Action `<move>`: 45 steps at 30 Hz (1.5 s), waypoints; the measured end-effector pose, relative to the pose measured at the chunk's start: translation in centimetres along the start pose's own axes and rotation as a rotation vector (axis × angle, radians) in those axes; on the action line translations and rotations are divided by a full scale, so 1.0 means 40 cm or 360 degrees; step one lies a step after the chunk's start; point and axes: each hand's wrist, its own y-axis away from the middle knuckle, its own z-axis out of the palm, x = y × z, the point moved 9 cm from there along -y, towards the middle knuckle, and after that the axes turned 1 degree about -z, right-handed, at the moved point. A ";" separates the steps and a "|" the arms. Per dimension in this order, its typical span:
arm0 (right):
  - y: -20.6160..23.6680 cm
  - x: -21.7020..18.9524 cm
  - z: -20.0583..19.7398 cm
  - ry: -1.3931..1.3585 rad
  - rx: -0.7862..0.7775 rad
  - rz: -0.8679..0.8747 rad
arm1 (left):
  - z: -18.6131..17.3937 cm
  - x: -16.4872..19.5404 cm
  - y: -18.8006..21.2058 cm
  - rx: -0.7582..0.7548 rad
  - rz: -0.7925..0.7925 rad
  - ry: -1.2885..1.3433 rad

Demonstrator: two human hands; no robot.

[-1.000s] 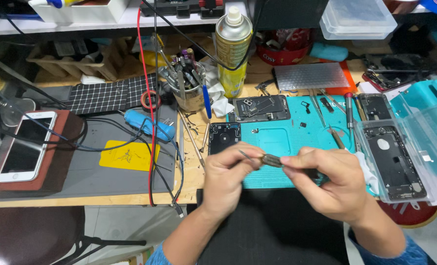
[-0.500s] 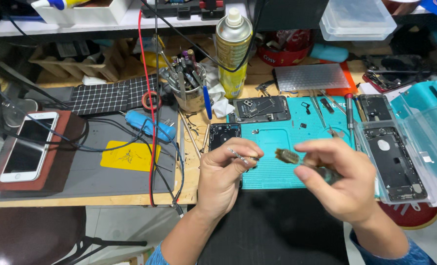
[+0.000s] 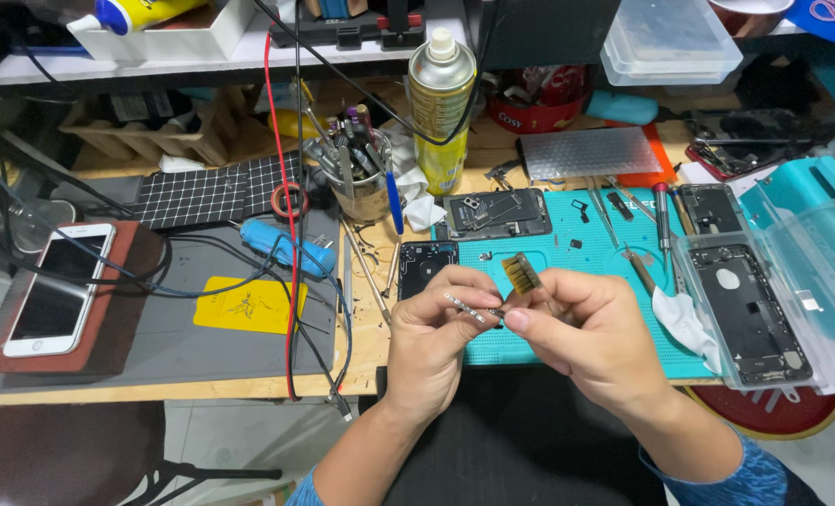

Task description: The person disassembles a smartphone, removes a ribbon cable, cleans it with a brush, and reinserts it into the phone chassis. They then use a small screwdriver to tighten screws on the internal frame.

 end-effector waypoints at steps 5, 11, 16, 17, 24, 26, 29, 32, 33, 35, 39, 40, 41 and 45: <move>0.012 -0.013 -0.004 0.0240 0.0087 -0.0074 | -0.003 -0.005 0.004 0.0039 -0.0034 -0.0012; 0.028 -0.044 0.014 0.0436 0.0075 -0.0325 | 0.004 0.001 0.003 -0.0032 0.0016 0.0046; 0.033 -0.046 0.014 0.0548 0.0076 -0.0348 | 0.000 0.009 0.008 -0.0067 0.0010 0.0013; 0.034 -0.046 0.015 0.0562 0.0073 -0.0354 | 0.002 0.012 0.008 -0.0084 0.0026 0.0009; 0.048 -0.084 0.021 0.0759 -0.0025 -0.0470 | -0.017 0.017 0.007 -0.0040 -0.0030 0.0082; 0.055 -0.120 0.017 0.0904 -0.0084 -0.0571 | -0.016 0.046 0.007 -0.0096 0.0140 -0.0106; 0.060 -0.155 0.034 0.1137 -0.0184 -0.0707 | -0.016 0.059 0.006 -0.0129 0.0199 -0.0160; 0.059 -0.174 0.062 0.1240 -0.0252 -0.0811 | 0.001 0.059 0.006 -0.0187 0.0242 -0.0214; 0.060 -0.178 0.073 0.1250 -0.0266 -0.0843 | 0.009 0.060 0.008 -0.0216 0.0269 -0.0253; 0.059 -0.184 0.081 0.1275 -0.0254 -0.0822 | 0.009 0.052 0.008 -0.0203 0.0194 -0.0152; 0.058 -0.203 0.093 0.1410 -0.0315 -0.0885 | 0.000 0.061 0.007 -0.0155 0.0194 -0.0302; 0.056 -0.205 0.094 0.1403 -0.0311 -0.0895 | -0.001 0.064 0.007 -0.0156 0.0214 -0.0343; 0.055 -0.205 0.096 0.1397 -0.0307 -0.0903 | 0.003 0.063 0.007 -0.0156 0.0233 -0.0382; 0.059 -0.210 0.102 0.1360 -0.0316 -0.0970 | 0.009 0.033 0.009 -0.0163 0.0118 -0.0287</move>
